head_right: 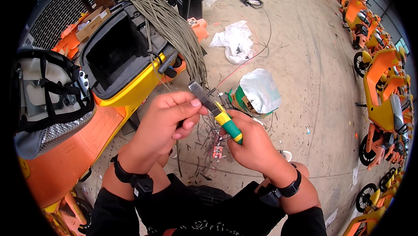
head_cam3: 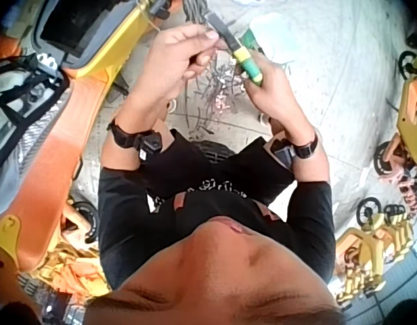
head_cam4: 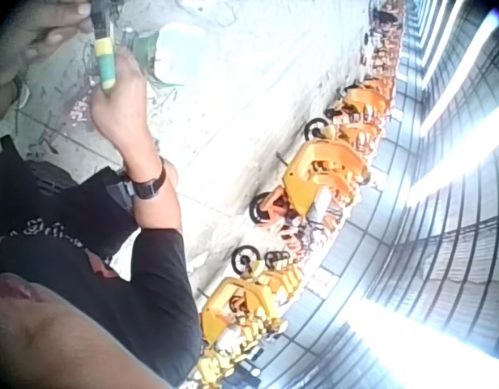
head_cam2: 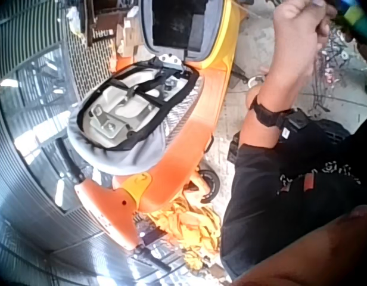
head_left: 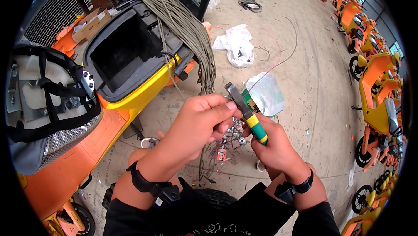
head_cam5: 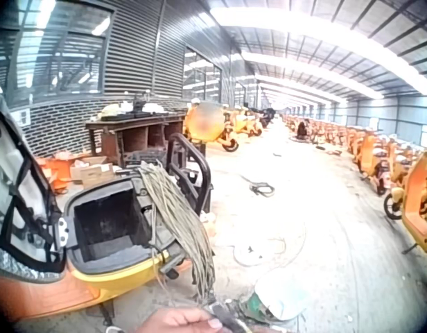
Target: The person connects wires to a small component using pliers and then secures the component with a plastic housing.
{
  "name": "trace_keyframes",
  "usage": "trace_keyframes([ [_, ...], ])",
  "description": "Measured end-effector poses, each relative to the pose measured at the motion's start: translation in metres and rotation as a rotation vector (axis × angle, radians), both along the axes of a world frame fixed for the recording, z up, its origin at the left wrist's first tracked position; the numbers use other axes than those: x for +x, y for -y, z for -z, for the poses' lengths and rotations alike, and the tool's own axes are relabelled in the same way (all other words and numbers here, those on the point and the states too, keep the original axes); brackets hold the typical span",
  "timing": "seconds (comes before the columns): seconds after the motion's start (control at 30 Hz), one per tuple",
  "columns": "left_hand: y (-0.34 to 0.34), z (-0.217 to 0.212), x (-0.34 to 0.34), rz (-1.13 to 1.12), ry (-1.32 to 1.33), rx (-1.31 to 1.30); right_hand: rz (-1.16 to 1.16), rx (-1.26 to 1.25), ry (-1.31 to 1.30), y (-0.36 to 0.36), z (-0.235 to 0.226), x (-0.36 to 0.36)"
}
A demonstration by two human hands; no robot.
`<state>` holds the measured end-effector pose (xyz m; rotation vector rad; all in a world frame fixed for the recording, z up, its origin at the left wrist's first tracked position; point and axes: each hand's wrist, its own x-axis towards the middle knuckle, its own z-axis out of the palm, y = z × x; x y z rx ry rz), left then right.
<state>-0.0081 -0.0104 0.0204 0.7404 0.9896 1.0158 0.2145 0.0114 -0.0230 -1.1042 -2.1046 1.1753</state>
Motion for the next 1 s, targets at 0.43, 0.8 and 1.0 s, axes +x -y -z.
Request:
trace_keyframes([
  [0.43,-0.001,0.008,-0.001,0.05,0.05,-0.001,0.038,0.075,0.056,-0.002,0.002,0.003],
  [0.8,0.006,0.019,0.015,-0.219,-0.933,0.597,0.097,-0.011,0.069,0.001,-0.006,-0.005],
  [1.0,0.003,0.003,0.004,-0.02,-0.132,0.108,-0.008,0.036,-0.006,-0.001,0.004,0.001],
])
